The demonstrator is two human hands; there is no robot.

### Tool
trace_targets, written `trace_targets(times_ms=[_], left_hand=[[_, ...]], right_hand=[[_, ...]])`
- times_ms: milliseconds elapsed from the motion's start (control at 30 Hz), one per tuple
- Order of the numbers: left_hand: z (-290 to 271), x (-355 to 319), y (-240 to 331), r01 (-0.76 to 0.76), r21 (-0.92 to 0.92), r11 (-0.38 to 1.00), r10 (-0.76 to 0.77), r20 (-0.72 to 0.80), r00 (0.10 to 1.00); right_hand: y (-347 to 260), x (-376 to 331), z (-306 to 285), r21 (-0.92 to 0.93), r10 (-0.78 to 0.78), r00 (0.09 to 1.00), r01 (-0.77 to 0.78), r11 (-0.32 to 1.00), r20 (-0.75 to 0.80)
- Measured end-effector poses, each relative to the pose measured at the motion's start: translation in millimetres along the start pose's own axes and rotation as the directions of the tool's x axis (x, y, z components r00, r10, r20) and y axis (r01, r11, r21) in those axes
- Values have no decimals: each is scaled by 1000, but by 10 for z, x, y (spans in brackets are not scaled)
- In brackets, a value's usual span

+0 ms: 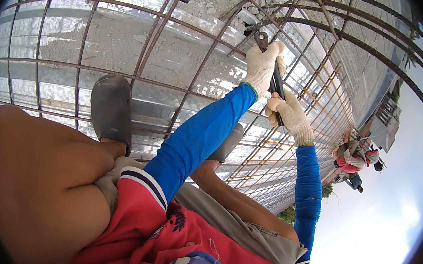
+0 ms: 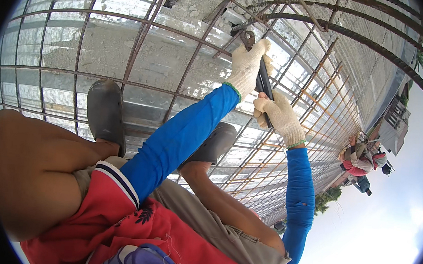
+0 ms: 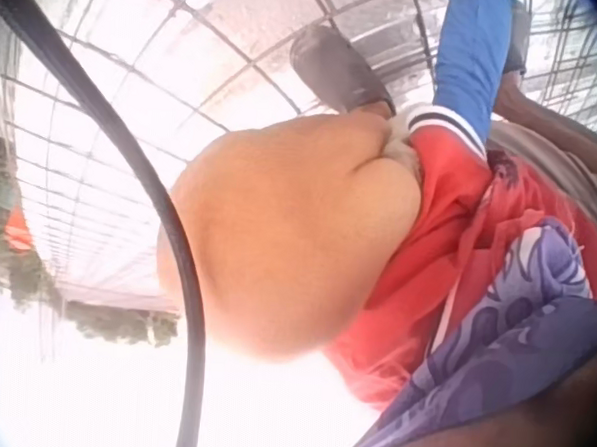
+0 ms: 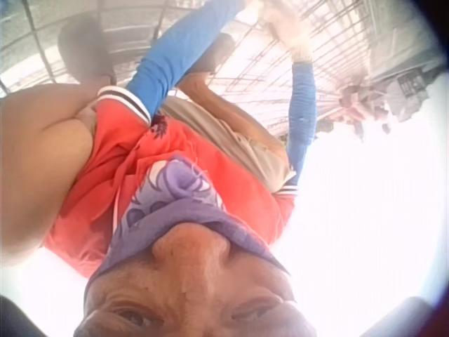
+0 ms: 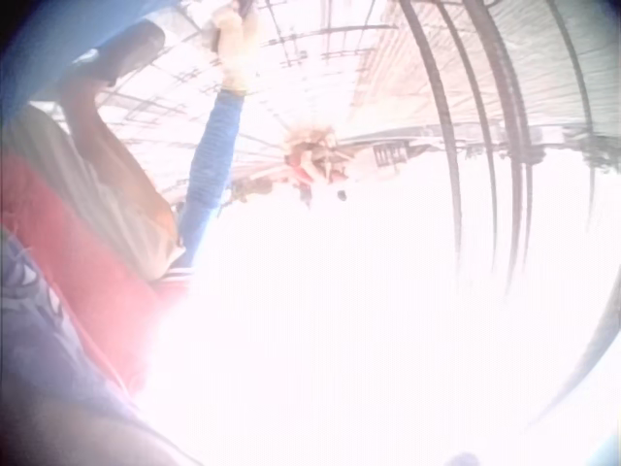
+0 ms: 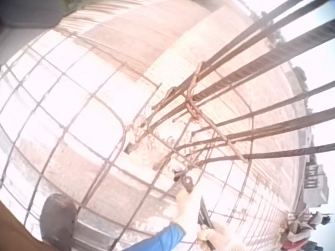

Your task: The person uses pliers to twist and secure wire ties at intersections of a metal scaffolding grid. They repeatedly position the wire, clamp it with the pliers, and twist to fasten the joints. The work continues across multiple connection points on the structure.

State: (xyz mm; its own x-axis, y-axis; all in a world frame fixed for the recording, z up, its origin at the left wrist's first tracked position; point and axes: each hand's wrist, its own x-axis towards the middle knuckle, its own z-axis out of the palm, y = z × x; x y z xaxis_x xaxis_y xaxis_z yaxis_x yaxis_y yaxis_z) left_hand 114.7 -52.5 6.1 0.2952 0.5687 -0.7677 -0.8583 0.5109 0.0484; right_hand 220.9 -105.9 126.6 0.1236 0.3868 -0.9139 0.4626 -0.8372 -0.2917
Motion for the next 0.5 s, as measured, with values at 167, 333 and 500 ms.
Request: trace_targets(times_ms=[167,333,500], left_hand=[[-52,-23,33,4,-49,999,-2,34,999],[-91,24,18,16,-64,998,-14,37,999],[-64,5,17,7,-28,1000,-7,-8,1000]], right_hand=[[-22,-19,57,-247,-111,990,86,965,-90],[-31,-14,180,-177,-122,986,100,979,-114],[2,-10,278,19,-59,994,61,998,-88]])
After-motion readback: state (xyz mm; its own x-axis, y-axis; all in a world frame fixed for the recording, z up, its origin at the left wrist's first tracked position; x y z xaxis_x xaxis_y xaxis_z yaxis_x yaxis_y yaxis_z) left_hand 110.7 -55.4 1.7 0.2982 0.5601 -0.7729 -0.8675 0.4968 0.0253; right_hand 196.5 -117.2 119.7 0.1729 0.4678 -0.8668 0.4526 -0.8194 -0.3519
